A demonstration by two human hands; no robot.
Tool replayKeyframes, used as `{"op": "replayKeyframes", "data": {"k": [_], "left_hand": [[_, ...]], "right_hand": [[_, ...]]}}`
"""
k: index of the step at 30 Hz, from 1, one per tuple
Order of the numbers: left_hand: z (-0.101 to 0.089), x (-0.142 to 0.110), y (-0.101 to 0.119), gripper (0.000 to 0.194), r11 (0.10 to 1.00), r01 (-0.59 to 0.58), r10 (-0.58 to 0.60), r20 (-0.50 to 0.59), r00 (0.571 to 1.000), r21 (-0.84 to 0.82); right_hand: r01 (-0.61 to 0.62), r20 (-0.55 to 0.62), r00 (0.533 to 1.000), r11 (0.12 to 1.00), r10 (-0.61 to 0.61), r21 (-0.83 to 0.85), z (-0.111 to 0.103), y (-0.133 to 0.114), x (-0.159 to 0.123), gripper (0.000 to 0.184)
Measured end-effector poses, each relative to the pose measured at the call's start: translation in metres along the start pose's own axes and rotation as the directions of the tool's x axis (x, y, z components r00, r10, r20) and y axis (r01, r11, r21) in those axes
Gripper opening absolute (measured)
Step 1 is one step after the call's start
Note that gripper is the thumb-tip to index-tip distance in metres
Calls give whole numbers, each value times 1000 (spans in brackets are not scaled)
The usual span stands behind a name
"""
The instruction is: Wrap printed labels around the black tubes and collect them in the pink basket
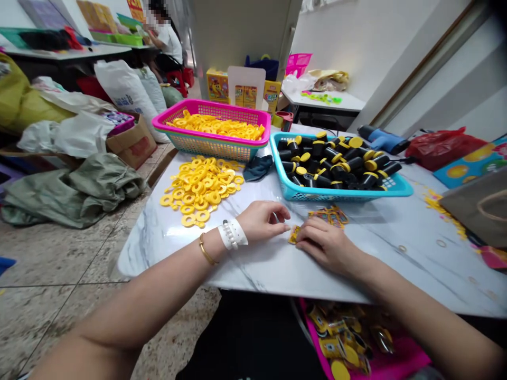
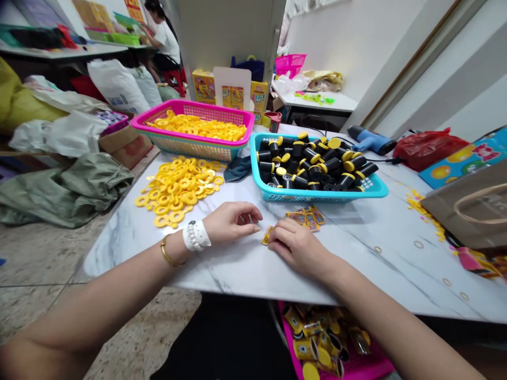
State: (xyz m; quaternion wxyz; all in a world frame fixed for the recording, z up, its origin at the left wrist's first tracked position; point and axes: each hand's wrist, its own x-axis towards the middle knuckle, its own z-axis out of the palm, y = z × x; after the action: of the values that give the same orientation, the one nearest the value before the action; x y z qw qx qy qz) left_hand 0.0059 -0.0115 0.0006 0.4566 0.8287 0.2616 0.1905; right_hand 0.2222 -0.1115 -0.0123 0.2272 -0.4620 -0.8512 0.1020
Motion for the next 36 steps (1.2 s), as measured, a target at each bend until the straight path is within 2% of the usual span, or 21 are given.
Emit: {"op": "replayKeyframes", "data": {"k": [3, 5, 6, 9, 11, 13, 16, 17, 19, 21, 22, 24, 25, 27, 29, 31, 33, 36], "left_hand": [[-2, 1, -3, 24, 998, -38, 38, -3, 999, -57], [-3, 1, -4, 31, 989, -73, 73, -4, 997, -132], [-4, 1, -4, 34, 979, -86, 88, -1, 996, -187], [-4, 2, -3, 35, 921, -79, 100, 33, 994, -381], [-4, 3, -2, 25, 875, -10, 37, 46, 998, -485], [-5, 4, -2, 18, 835, 68, -64, 26, 998, -546], [-7, 5, -1, 12, 808, 143, -174, 1, 985, -572], [-7, 5, -1, 10, 807, 165, -197, 4, 980, -568], [-8, 4, 1, 7, 807, 208, -237, 19, 971, -553], [-8, 2, 5, 8, 810, 209, -245, 7, 969, -549], [-8, 0, 8, 9, 816, 174, -228, -31, 973, -552], [-10, -4, 13, 15, 833, 22, -154, -193, 969, -553], [-11, -6, 16, 19, 838, -78, -110, -308, 945, -540], [-14, -9, 19, 24, 839, -259, -41, -530, 847, -478], [-17, -12, 21, 27, 835, -360, -15, -671, 742, -416], [-17, -13, 21, 28, 847, -383, -15, -735, 678, -370], [-17, -14, 20, 30, 877, -354, -18, -758, 652, -325], [-14, -14, 19, 34, 913, -278, -53, -764, 644, -297]], "right_hand": [[-66, -64, 995, 994, 71, 82, 7, -4, 1, 15], [-194, -43, 976, 947, 212, 255, 6, -8, 4, 16], [-269, -23, 954, 885, 299, 380, 3, -10, 6, 18], [-392, 47, 855, 584, 517, 711, -7, -15, 16, 26], [-412, 95, 796, 420, 598, 808, -12, -18, 25, 33], [-424, 158, 756, 291, 635, 858, -13, -19, 31, 37], [-381, 186, 741, 176, 645, 908, -5, -19, 32, 42], [-367, 178, 745, 173, 643, 914, -2, -19, 29, 45], [-369, 144, 751, 228, 644, 901, 4, -21, 24, 48], [-410, 104, 757, 345, 645, 844, 5, -27, 21, 42], [-424, 67, 762, 419, 644, 803, 3, -31, 23, 38], [-410, -52, 785, 580, 617, 704, -4, -39, 35, 37], [-388, -123, 795, 654, 593, 649, -9, -41, 44, 38], [-331, -257, 802, 760, 539, 560, -19, -42, 66, 40], [-291, -332, 796, 801, 507, 524, -23, -39, 86, 43], [-263, -356, 793, 806, 494, 531, -20, -35, 100, 44], [-250, -356, 794, 798, 493, 548, -11, -34, 104, 44], [-238, -382, 769, 784, 513, 574, 4, -37, 98, 44]]}}
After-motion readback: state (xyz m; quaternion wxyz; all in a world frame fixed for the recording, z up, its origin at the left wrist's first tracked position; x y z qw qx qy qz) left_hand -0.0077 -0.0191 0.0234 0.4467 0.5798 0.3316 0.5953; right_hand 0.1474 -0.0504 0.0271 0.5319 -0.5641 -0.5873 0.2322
